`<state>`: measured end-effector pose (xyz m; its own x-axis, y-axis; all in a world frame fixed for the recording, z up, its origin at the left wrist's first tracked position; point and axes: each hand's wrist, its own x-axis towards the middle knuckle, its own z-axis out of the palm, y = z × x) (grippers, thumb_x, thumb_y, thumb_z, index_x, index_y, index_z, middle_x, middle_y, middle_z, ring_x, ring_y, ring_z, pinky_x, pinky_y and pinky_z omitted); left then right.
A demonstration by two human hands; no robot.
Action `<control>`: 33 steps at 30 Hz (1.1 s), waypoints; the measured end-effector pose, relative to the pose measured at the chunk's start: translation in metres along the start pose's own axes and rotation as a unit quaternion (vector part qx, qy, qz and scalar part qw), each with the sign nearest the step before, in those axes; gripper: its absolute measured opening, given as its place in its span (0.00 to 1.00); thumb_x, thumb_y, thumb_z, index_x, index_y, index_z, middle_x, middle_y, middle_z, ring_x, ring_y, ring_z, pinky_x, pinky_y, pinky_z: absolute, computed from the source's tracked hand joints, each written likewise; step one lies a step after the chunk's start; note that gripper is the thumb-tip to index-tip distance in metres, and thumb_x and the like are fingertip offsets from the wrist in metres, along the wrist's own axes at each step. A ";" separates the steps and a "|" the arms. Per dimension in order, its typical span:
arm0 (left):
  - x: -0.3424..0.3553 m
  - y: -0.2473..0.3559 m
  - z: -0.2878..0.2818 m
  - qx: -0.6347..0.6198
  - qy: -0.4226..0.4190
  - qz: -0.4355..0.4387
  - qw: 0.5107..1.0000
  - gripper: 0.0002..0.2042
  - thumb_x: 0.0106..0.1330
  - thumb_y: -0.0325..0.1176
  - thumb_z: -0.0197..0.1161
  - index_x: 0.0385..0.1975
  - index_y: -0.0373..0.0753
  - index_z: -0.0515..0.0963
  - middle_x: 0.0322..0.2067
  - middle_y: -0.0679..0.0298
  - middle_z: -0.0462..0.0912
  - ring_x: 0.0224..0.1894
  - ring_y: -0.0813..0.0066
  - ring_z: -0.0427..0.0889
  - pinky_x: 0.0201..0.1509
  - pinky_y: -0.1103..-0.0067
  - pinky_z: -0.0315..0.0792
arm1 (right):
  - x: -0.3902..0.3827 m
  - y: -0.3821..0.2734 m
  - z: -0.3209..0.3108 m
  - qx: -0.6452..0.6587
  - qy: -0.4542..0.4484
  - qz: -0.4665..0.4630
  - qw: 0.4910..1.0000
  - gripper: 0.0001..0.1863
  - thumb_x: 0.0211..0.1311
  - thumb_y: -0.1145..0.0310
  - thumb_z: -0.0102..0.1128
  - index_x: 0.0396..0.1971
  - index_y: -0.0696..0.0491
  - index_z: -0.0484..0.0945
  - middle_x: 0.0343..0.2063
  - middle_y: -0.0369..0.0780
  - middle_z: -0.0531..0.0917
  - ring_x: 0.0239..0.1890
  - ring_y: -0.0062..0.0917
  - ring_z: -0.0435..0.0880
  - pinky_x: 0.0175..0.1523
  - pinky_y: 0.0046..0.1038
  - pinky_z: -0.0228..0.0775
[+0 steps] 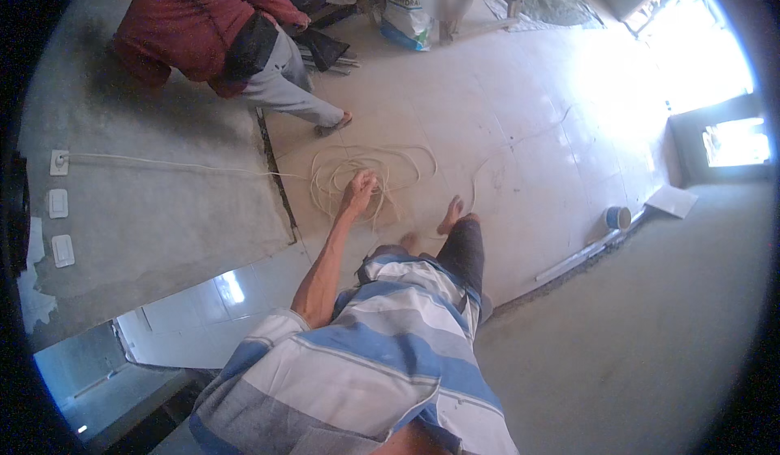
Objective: The person uses a hand-held grinder to cut a line into a ceramic tile piece on a wooden block, then picks up the tile and carries it through a renovation site.
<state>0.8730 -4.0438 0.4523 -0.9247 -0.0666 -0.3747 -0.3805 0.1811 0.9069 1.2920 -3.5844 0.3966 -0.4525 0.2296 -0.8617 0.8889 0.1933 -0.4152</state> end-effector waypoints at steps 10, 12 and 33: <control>-0.017 -0.104 0.017 0.377 0.108 -0.206 0.896 0.15 0.72 0.42 0.62 0.33 0.38 0.90 0.37 0.44 0.91 0.42 0.44 0.91 0.48 0.51 0.81 | 0.183 -0.207 -0.168 0.029 -0.004 -0.029 0.999 0.20 0.75 0.70 0.64 0.64 0.50 0.77 0.40 0.37 0.87 0.31 0.23 0.86 0.29 0.29 0.78; -0.040 -0.100 0.029 0.578 -0.068 -0.103 0.807 0.13 0.69 0.33 0.59 0.33 0.37 0.91 0.37 0.49 0.93 0.40 0.52 0.94 0.44 0.53 0.86 | 0.255 -0.286 -0.232 0.072 0.029 -0.086 0.993 0.20 0.74 0.71 0.64 0.63 0.49 0.78 0.38 0.37 0.88 0.30 0.23 0.86 0.28 0.29 0.78; 0.256 -0.048 -0.002 0.241 0.153 -0.238 0.928 0.12 0.74 0.34 0.62 0.54 0.42 0.85 0.52 0.52 0.85 0.56 0.52 0.84 0.60 0.60 0.81 | 0.403 -0.779 -0.067 -0.210 -0.073 -0.068 0.973 0.22 0.73 0.66 0.67 0.64 0.52 0.82 0.38 0.40 0.91 0.36 0.25 0.90 0.35 0.31 0.83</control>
<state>0.6542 -4.0718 0.3128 -0.6390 -0.5133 -0.5729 -0.7677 0.4721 0.4333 0.4122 -3.5789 0.3928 -0.5219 0.0420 -0.8520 0.6997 0.5923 -0.3994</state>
